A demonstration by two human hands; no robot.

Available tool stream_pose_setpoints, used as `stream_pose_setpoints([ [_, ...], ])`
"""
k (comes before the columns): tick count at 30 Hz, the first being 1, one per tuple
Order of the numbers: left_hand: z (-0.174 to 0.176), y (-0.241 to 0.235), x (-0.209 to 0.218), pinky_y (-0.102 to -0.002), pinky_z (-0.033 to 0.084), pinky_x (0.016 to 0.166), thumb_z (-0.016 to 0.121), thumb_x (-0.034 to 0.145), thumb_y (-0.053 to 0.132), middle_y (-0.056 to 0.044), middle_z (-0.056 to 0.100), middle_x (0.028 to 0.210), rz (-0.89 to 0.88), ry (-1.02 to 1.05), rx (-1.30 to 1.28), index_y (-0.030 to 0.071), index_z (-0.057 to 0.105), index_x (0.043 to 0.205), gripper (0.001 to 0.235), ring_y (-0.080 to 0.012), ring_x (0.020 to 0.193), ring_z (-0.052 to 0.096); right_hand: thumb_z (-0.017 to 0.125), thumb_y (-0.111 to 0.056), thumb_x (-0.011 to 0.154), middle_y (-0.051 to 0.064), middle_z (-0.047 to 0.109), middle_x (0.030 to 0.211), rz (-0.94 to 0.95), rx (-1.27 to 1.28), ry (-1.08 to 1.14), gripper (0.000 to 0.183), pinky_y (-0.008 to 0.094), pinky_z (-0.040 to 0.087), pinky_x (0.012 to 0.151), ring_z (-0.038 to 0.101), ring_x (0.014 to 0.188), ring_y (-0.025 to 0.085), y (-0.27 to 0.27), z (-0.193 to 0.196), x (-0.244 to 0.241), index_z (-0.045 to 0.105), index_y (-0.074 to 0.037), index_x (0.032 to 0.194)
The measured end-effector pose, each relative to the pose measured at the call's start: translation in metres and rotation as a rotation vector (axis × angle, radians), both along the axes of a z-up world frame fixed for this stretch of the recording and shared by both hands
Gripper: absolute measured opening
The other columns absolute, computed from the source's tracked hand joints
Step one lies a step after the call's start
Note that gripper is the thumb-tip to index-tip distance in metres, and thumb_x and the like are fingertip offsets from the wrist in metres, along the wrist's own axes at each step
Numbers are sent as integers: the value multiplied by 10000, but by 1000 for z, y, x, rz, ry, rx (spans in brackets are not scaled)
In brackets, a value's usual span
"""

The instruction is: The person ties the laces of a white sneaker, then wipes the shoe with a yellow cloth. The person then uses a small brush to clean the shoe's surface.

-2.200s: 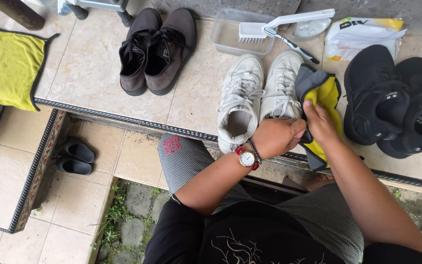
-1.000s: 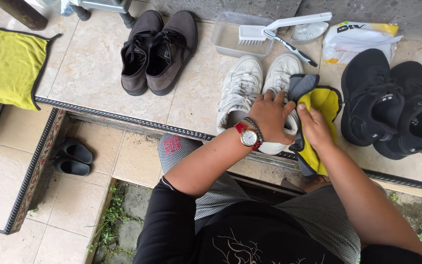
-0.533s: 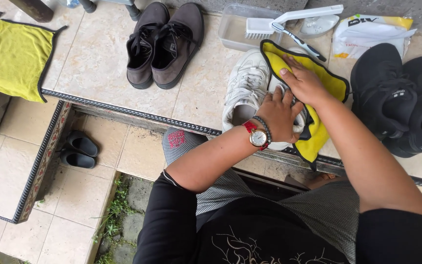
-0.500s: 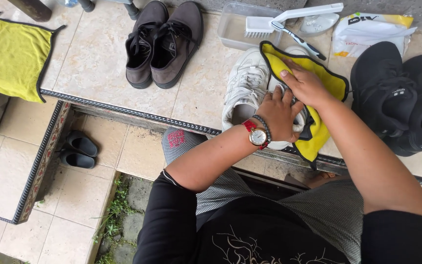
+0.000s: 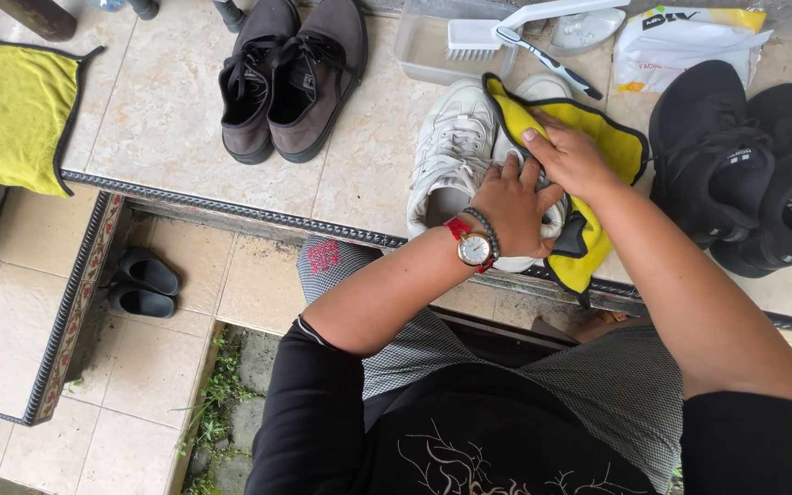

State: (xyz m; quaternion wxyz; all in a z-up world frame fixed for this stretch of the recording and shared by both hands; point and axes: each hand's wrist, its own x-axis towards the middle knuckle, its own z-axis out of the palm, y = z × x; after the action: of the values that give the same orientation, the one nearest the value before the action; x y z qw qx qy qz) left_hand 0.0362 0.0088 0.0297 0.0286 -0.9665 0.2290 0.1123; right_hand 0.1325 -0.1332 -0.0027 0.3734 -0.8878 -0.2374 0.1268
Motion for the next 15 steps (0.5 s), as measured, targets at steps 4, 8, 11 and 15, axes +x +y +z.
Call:
stream_pose_setpoints([
  [4, -5, 0, 1, -570, 330, 1137, 591, 745, 736, -193, 353, 1517, 3, -18, -11, 262, 393, 1468, 887, -498, 1448, 339, 424, -457, 1131, 216, 440, 1560, -49, 97, 73, 526, 533, 202, 1244, 327, 1480, 378, 3, 24, -21, 568, -61, 1445],
  [8, 0, 0, -1, -575, 321, 1148, 593, 761, 737, -205, 342, 1533, 7, 3, -13, 233, 406, 1452, 875, -498, 1456, 323, 439, -407, 1139, 257, 277, 1647, 40, 84, -78, 571, 527, 94, 1254, 194, 1525, 423, 7, -1, 4, 467, 19, 1518],
  [11, -1, 0, 0, -575, 324, 1149, 590, 760, 749, -205, 343, 1534, 8, 1, -9, 233, 404, 1452, 883, -496, 1456, 329, 467, -422, 1132, 224, 349, 1620, 43, 74, -87, 548, 503, 136, 1258, 250, 1514, 378, 7, -4, 6, 498, -21, 1502],
  [15, -1, 1, 1, -574, 316, 1147, 576, 764, 760, -199, 352, 1526, -3, 10, -2, 257, 377, 1481, 898, -492, 1448, 342, 510, -451, 1104, 183, 459, 1556, 5, 117, 38, 476, 477, 198, 1259, 345, 1478, 360, -3, 7, -15, 607, -98, 1407],
])
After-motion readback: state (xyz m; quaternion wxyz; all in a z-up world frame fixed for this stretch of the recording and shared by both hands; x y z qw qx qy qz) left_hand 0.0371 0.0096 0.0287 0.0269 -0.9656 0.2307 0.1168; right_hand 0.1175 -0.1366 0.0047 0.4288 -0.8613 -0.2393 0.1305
